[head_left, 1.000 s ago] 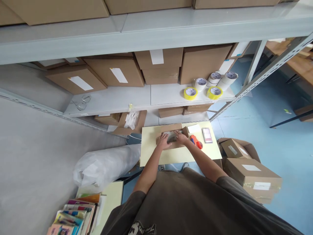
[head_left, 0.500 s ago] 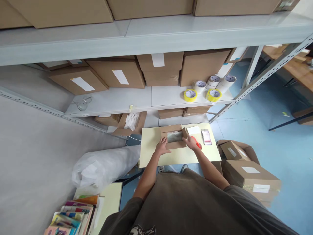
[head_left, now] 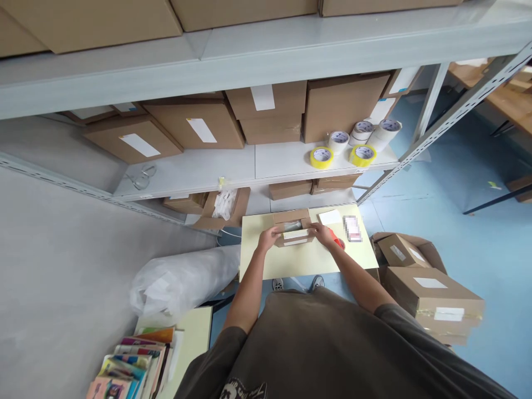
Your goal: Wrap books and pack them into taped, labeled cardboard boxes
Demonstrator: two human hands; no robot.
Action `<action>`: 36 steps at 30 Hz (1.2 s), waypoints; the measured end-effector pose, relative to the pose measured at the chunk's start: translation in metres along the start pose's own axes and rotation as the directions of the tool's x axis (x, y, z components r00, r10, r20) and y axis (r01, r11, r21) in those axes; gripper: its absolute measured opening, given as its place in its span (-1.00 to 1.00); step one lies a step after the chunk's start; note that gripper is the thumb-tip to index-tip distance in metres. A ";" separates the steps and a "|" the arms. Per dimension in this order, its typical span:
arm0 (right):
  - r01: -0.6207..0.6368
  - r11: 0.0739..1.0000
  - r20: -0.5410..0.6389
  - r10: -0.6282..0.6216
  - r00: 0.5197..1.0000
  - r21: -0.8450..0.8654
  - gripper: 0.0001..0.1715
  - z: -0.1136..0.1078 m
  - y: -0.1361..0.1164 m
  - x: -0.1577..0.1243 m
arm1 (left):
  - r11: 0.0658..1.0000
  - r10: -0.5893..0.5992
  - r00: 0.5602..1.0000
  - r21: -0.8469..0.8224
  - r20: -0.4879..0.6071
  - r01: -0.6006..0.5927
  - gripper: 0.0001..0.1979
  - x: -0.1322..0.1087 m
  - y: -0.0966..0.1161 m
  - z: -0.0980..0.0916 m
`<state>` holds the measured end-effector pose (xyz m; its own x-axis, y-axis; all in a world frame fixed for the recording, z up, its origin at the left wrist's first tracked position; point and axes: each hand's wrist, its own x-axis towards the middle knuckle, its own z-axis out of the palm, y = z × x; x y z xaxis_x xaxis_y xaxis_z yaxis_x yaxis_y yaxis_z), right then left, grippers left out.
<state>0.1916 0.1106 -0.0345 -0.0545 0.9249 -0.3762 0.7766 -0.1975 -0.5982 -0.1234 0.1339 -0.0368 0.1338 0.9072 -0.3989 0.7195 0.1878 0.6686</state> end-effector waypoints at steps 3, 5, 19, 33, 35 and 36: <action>-0.111 0.994 -0.150 0.106 0.983 -0.025 -0.39 0.019 -0.008 0.004 | 0.996 -0.091 0.974 0.004 -0.207 0.093 -0.24 0.012 0.004 0.007; -0.151 0.988 -0.177 0.143 0.974 -0.033 -0.32 0.026 -0.008 0.006 | 0.985 -0.172 0.960 -0.048 -0.220 0.166 -0.04 0.022 0.006 0.009; -0.119 0.975 -0.049 0.111 0.993 -0.190 -0.12 0.030 -0.026 -0.003 | 0.967 -0.079 0.964 -0.255 -0.256 0.012 -0.79 0.024 -0.008 0.028; -0.100 0.969 0.057 0.115 0.992 -0.224 -0.19 0.029 -0.039 0.000 | 0.925 -0.368 0.898 -0.192 -0.241 0.327 -0.29 0.026 0.008 0.058; -0.079 0.980 -0.086 0.064 0.994 -0.185 -0.17 0.016 -0.027 -0.006 | 0.937 -0.348 0.896 -0.144 -0.275 0.319 -0.30 0.028 0.006 0.058; -0.066 0.985 -0.167 0.039 0.985 -0.161 -0.17 0.009 -0.018 -0.009 | 0.941 -0.337 0.890 -0.118 -0.307 0.316 -0.31 0.029 0.005 0.058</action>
<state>0.1726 0.1030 -0.0261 0.0812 0.9578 -0.2756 0.8693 -0.2033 -0.4506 -0.0764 0.1392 -0.0819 -0.3331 0.8595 -0.3877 0.6389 0.5081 0.5776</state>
